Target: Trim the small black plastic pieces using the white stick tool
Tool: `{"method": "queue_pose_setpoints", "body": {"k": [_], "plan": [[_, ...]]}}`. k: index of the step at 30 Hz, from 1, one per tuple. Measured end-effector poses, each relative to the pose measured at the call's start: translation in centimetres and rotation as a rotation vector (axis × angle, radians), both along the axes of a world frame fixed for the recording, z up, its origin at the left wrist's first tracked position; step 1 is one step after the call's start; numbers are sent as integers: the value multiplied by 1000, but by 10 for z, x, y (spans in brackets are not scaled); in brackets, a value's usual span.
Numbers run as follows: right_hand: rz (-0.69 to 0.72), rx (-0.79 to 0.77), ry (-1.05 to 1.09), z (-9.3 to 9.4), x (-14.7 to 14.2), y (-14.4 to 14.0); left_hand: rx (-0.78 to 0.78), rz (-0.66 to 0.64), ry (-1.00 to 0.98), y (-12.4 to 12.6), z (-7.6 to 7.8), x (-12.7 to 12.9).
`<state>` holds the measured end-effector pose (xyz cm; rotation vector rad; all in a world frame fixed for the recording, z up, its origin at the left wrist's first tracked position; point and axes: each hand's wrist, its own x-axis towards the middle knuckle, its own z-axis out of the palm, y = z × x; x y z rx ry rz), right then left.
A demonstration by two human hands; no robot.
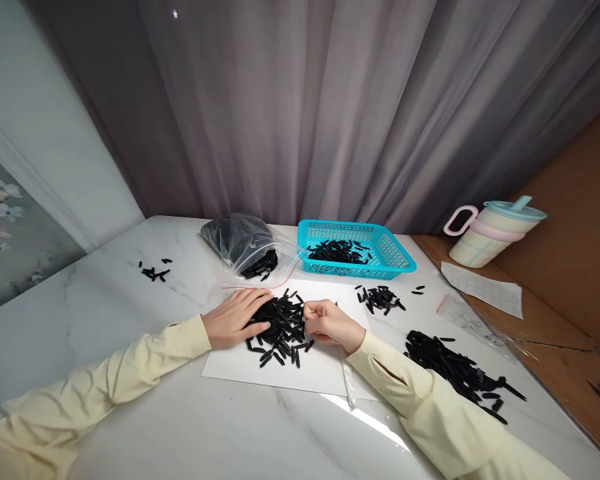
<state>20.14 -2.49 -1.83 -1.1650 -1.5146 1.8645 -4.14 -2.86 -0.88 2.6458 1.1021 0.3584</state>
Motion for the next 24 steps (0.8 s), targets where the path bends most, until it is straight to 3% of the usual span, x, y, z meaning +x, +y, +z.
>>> {"method": "queue_pose_setpoints", "body": {"k": [10,13,16,21,24], "plan": [[0,-10,-26,-4,0,2,144,132,40,1,1,14],[1,-14,-20,-4,0,4,147,188,-77,2,-2,16],[-2,-8,-18,-6,0,6,114,180,-259,6,-2,17],[-19,46,-34,-7,2,7,63,153,-269,13,11,19],[-46,113,-57,-5,3,7,-176,248,-443,13,24,28]]}}
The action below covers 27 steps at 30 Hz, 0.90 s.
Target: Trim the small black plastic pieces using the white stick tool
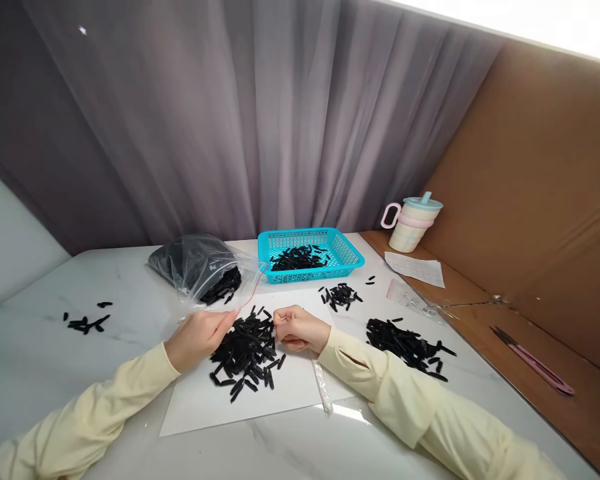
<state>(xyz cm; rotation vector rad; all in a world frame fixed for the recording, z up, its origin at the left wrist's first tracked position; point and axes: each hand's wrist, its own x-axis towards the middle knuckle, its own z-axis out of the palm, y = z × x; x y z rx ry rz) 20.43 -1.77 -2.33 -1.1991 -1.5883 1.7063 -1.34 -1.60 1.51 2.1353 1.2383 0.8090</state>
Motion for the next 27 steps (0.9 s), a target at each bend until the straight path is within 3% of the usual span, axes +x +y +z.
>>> {"method": "queue_pose_setpoints", "body": {"k": [2,4,9,11,15,18,21,27], "plan": [[-35,70,-18,4,0,-2,-360,74,-297,-1,10,9],[-89,170,-40,11,-2,-8,-937,80,-687,0,21,19],[-169,485,-124,36,-12,-37,-1328,4,-895,10,32,36],[-126,656,-217,44,-15,-47,-1430,-14,-968,12,28,42],[73,1385,-632,49,-17,-50,-1545,-16,-1075,10,15,60],[114,1823,-863,45,-16,-40,-1563,-1,-1122,8,8,71],[140,1995,-943,38,-14,-29,-1557,6,-1140,6,5,75],[227,2032,-1017,32,-13,-29,-1561,-46,-1158,7,1,73]]}}
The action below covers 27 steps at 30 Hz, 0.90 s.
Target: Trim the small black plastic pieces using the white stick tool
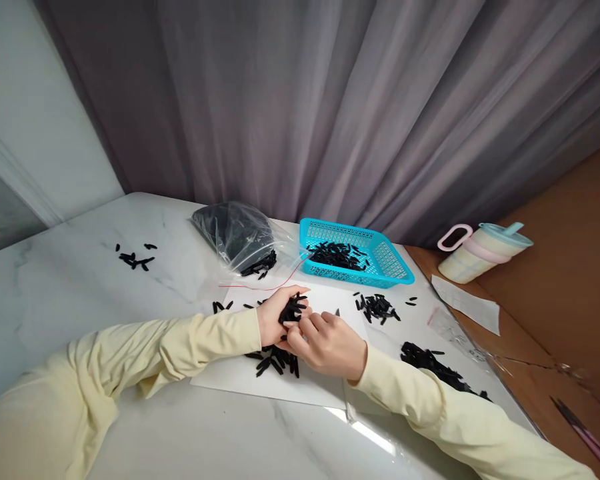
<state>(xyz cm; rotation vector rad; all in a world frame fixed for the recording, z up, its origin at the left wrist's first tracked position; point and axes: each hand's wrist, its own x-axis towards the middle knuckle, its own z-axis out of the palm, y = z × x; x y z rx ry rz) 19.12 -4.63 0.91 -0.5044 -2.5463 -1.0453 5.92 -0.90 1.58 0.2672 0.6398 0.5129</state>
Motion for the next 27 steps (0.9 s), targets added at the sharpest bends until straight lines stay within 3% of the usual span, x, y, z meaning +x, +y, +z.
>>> {"method": "queue_pose_setpoints", "body": {"k": [10,15,18,21,27], "plan": [[-244,-55,-246,14,-9,-26,-33,-39,-25,-3,2,-1],[-221,-122,-200,16,-11,-28,-56,-13,-45,-3,1,-1],[-149,-253,-101,18,-7,-27,-61,7,-55,-3,2,0],[-112,-621,90,20,1,-32,-50,20,-60,-3,6,0],[-221,-1995,716,10,11,-52,-11,15,-57,-4,7,0]]}}
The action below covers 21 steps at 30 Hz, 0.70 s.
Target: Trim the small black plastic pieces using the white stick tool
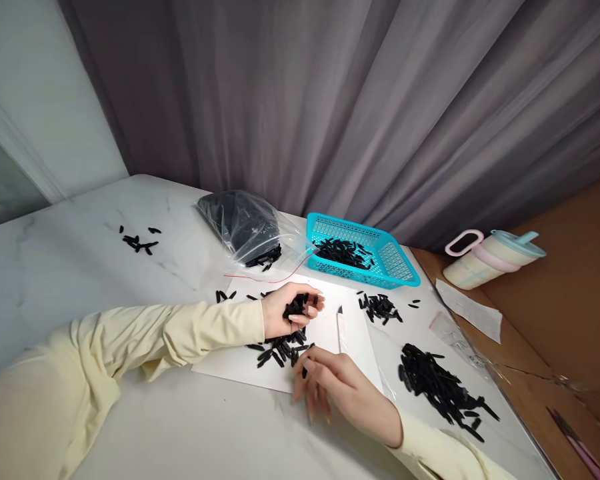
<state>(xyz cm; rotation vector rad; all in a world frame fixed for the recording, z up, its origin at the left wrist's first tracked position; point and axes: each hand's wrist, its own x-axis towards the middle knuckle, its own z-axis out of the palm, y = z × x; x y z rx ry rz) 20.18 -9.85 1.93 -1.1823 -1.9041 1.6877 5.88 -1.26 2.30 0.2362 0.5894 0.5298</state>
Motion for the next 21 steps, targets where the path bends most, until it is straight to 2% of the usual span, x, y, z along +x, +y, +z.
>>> {"method": "queue_pose_setpoints", "body": {"k": [2,4,8,13,15,17,18,19,21], "plan": [[-129,-277,170,-4,2,-1,6,-10,15,-1,-1,1],[-244,-384,271,-5,5,0,6,-28,30,-1,-1,2],[-363,-419,352,-5,11,5,-8,-123,58,2,7,-5],[-322,-465,382,-5,14,8,34,-261,153,-2,22,-40],[-298,-481,381,-6,15,9,105,-307,302,-11,25,-60],[-270,-492,378,-7,16,9,276,-346,556,-24,26,-82],[-257,-492,381,-8,16,10,417,-365,724,-30,24,-93],[-243,-493,385,-9,17,10,588,-357,932,-35,21,-104],[-223,-491,393,-10,18,11,1035,-193,1405,-42,12,-124]]}}
